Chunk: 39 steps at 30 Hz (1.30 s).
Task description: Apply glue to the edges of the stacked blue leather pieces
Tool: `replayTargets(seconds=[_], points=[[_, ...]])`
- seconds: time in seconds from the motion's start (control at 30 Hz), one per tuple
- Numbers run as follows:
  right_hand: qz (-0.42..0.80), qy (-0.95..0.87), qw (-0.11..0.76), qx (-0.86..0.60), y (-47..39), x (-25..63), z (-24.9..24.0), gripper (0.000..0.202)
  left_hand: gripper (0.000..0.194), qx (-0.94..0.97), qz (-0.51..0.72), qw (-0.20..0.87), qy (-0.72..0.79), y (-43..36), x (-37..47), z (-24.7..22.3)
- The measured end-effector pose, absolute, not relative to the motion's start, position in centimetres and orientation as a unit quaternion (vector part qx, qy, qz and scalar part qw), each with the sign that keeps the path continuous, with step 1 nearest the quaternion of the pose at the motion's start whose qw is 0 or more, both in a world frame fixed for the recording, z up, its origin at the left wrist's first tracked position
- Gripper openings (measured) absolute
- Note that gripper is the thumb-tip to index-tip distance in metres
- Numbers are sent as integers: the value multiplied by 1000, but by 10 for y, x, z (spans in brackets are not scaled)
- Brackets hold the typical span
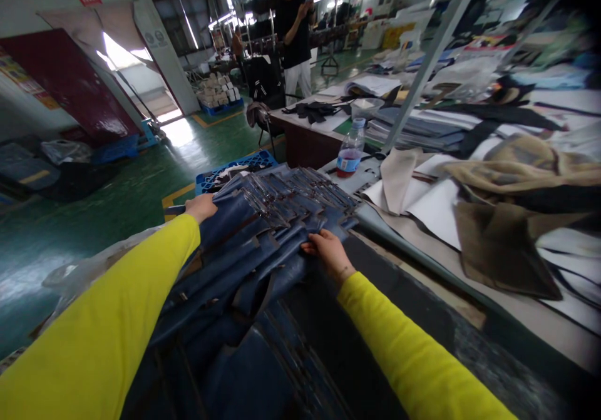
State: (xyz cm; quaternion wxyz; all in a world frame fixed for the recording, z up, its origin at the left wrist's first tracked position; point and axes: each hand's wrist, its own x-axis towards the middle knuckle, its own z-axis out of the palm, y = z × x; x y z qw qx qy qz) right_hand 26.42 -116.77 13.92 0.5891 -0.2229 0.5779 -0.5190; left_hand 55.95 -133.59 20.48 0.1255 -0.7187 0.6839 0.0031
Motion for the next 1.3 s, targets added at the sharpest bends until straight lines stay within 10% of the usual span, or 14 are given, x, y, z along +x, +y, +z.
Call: replayTargets(seconds=[0.33, 0.57, 0.87, 1.3], points=[[-402, 610, 576, -366, -1141, 236, 143, 23, 69, -672, -92, 65, 732, -1310, 548, 214], [-366, 563, 417, -613, -1102, 243, 158, 33, 50, -539, -53, 20, 841, -1242, 562, 245], [-240, 539, 519, -619, -1025, 259, 177, 42, 51, -611, 42, -50, 789, -1072, 706, 276], [-61, 433, 684, -584, -880, 364, 205, 48, 64, -769, 172, -5, 616, -815, 845, 203]])
